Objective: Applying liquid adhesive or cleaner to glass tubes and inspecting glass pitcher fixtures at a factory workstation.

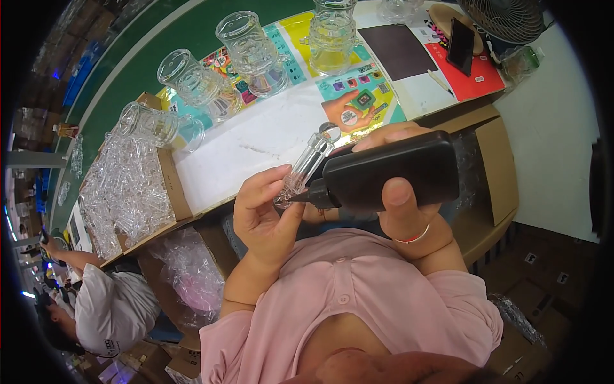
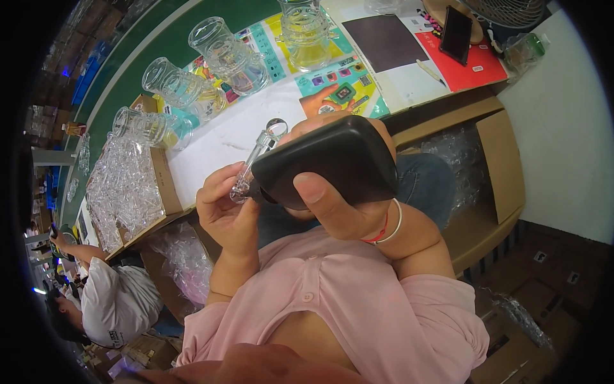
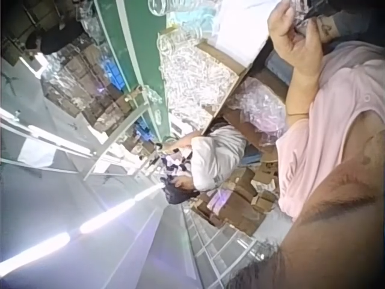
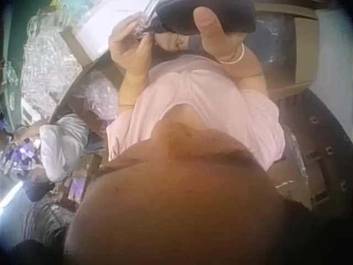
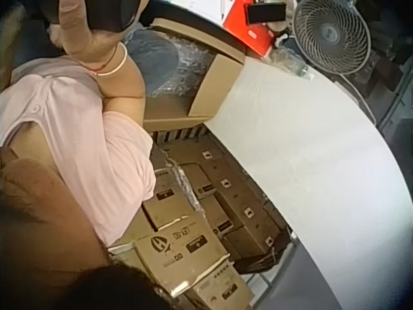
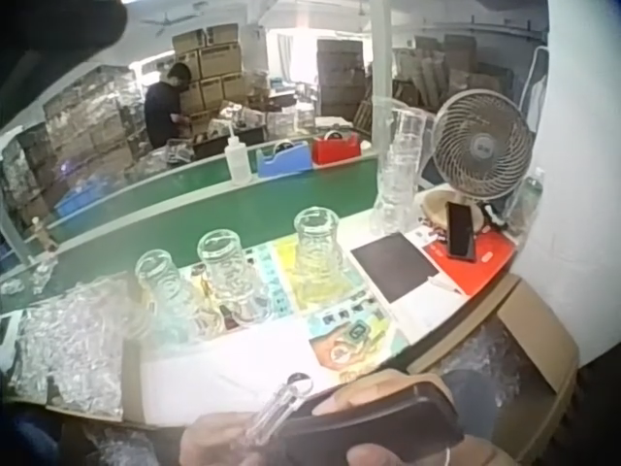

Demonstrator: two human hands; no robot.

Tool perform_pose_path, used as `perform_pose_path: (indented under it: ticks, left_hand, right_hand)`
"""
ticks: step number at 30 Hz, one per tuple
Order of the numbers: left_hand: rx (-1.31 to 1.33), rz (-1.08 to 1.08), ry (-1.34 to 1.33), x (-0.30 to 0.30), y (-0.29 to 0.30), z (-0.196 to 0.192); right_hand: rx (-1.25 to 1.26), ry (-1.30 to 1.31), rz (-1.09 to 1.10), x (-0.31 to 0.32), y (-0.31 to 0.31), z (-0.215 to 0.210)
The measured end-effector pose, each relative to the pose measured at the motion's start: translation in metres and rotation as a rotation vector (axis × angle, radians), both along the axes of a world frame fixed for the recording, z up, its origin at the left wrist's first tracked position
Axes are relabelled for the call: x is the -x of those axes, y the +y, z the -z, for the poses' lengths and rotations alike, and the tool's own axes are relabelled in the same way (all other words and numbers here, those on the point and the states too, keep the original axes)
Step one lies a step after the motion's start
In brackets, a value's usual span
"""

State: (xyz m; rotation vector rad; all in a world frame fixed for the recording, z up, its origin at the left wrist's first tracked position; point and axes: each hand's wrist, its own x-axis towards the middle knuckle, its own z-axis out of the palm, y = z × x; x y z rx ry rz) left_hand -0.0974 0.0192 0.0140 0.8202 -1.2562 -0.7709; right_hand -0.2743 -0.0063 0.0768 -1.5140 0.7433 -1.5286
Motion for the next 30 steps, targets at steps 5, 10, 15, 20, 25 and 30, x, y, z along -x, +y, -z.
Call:
perform_pose_path:
  ticks: [5,10,15,20,25,30]
  left_hand:
    - [0.032,-0.002,-0.106,-0.005,-0.001,0.001]
    - [0.059,-0.028,-0.166,-0.006,-0.004,-0.002]
    - [0.046,-0.063,-0.182,-0.007,-0.005,-0.003]
    - [0.055,-0.092,-0.246,-0.009,-0.007,-0.002]
    - [0.031,-0.101,-0.265,-0.011,-0.007,-0.001]
    - [-0.026,-0.075,-0.284,-0.012,-0.006,-0.002]
  right_hand:
    - [-0.018,0.029,0.022,0.000,0.001,-0.002]
    - [0.181,0.058,-0.004,0.006,-0.008,-0.001]
    - [0.315,0.181,0.006,0.005,-0.005,-0.007]
    - [0.338,0.161,0.006,0.002,-0.001,-0.005]
    - [0.339,0.229,-0.015,0.004,0.005,-0.010]
    - [0.288,0.264,0.033,-0.001,0.016,-0.010]
